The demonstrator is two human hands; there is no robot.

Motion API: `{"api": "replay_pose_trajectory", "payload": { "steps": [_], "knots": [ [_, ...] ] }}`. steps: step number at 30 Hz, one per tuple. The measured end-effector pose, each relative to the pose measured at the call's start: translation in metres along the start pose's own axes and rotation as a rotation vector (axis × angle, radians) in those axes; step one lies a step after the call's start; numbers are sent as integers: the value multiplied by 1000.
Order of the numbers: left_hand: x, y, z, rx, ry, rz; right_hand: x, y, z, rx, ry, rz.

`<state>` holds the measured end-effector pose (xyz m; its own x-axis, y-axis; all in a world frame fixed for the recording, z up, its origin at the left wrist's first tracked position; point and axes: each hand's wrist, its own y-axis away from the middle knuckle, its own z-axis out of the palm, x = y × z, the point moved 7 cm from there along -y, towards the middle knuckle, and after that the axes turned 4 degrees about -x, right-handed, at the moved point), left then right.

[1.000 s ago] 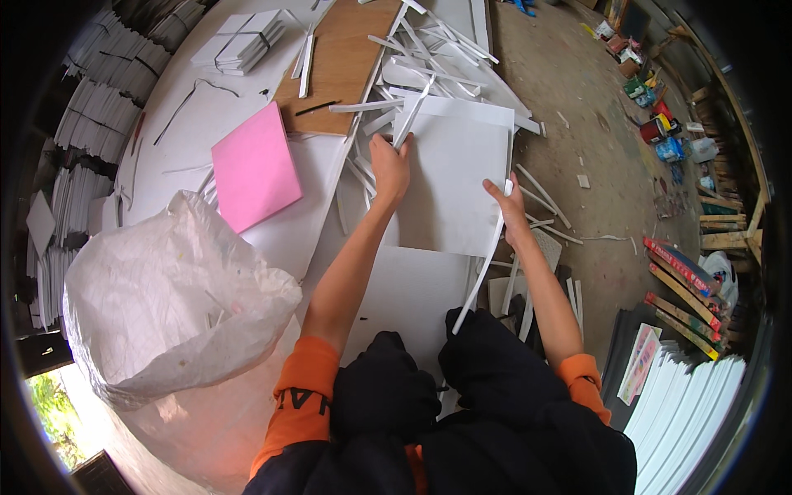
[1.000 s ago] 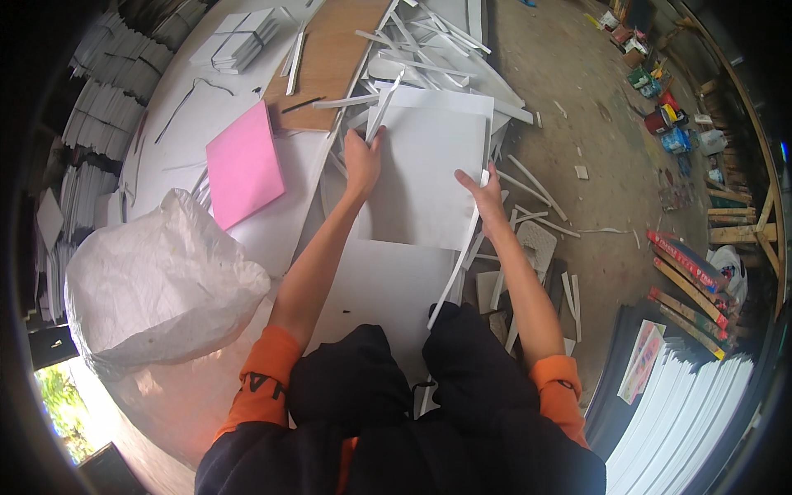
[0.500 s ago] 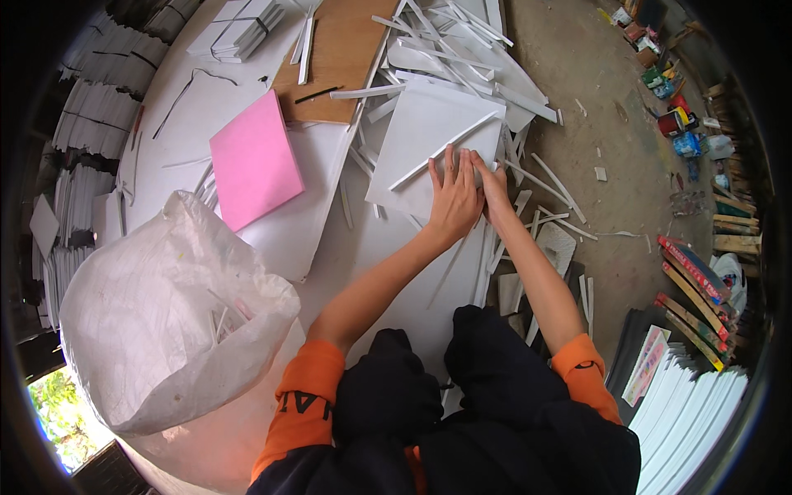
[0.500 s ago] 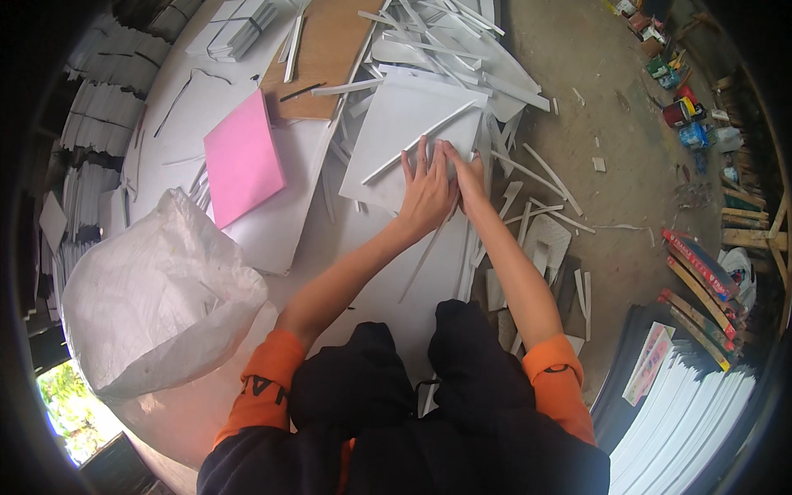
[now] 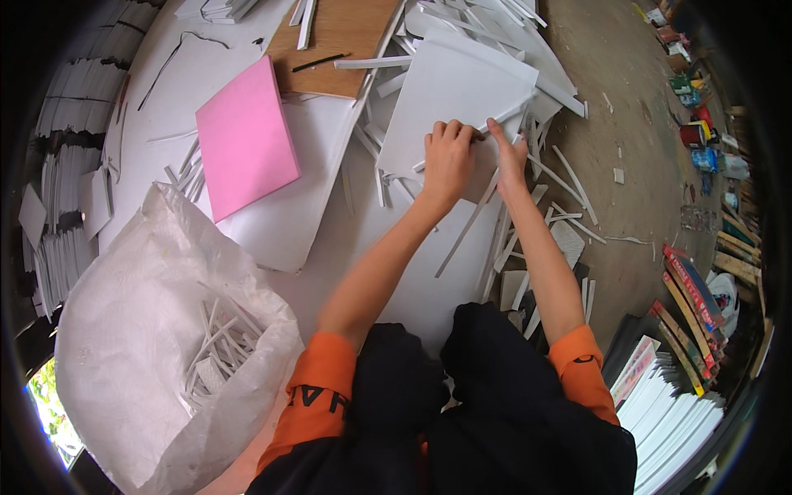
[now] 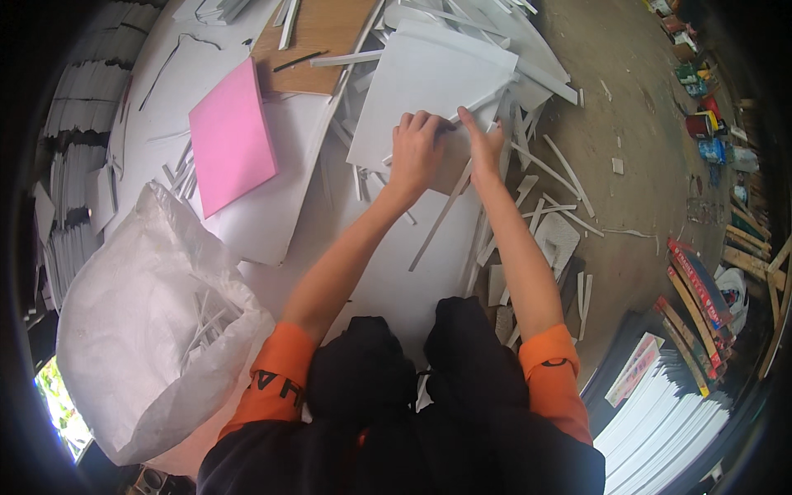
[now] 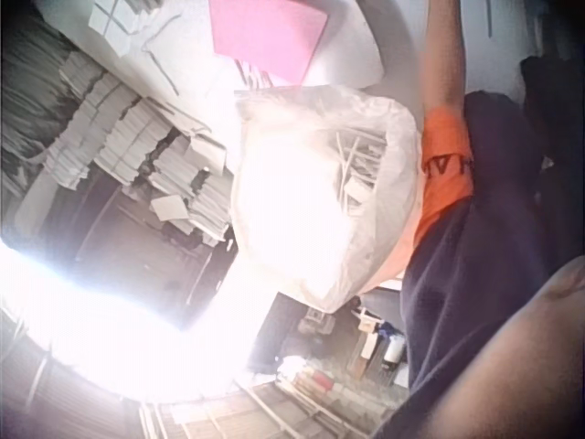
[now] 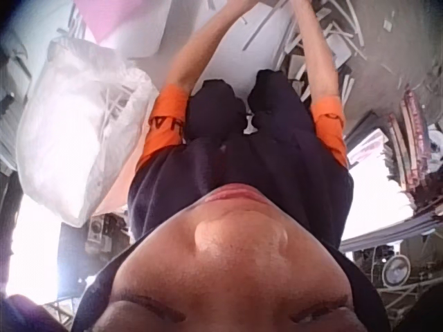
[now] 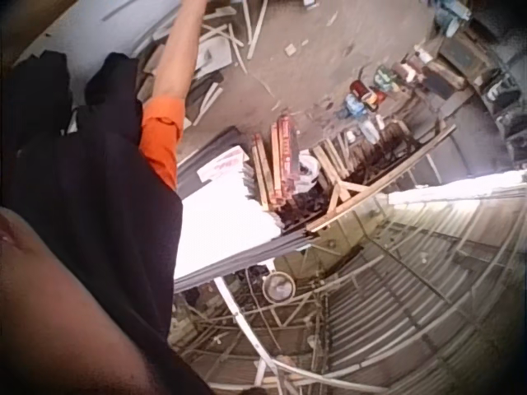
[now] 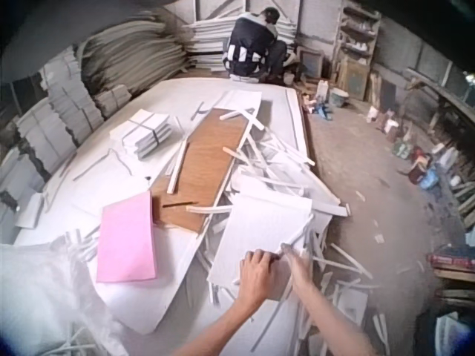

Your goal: The person sorts white plastic strips from a pile on a table into a large white sack. They repeatedly pick up handfuls of the strips, sometimes separating them from other debris, and place them into the sack. The person also handles a pink sheet of material, moving it aside to access the strips underneath.

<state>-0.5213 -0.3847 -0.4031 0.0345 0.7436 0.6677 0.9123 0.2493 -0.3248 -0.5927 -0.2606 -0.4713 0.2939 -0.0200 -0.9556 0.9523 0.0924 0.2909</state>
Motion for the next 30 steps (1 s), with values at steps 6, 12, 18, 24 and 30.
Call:
{"api": "replay_pose_trajectory", "payload": {
  "steps": [6, 12, 18, 24, 30],
  "knots": [
    [7, -58, -111, 271, 470, -278, -145, -23, 55, -30, 243, -208],
    [1, -54, -269, 813, 731, -460, -357, 14, 161, -359, 531, -663],
    [-41, -26, -329, 1153, 645, -523, -408, 66, 269, -630, 985, -977],
    [-57, -4, -341, 1173, 385, -583, -352, 35, 315, -1080, 1097, -804],
    [-57, 14, -375, 1154, 37, -585, -272, -2, 369, -1178, 873, -752]
  ]
}}
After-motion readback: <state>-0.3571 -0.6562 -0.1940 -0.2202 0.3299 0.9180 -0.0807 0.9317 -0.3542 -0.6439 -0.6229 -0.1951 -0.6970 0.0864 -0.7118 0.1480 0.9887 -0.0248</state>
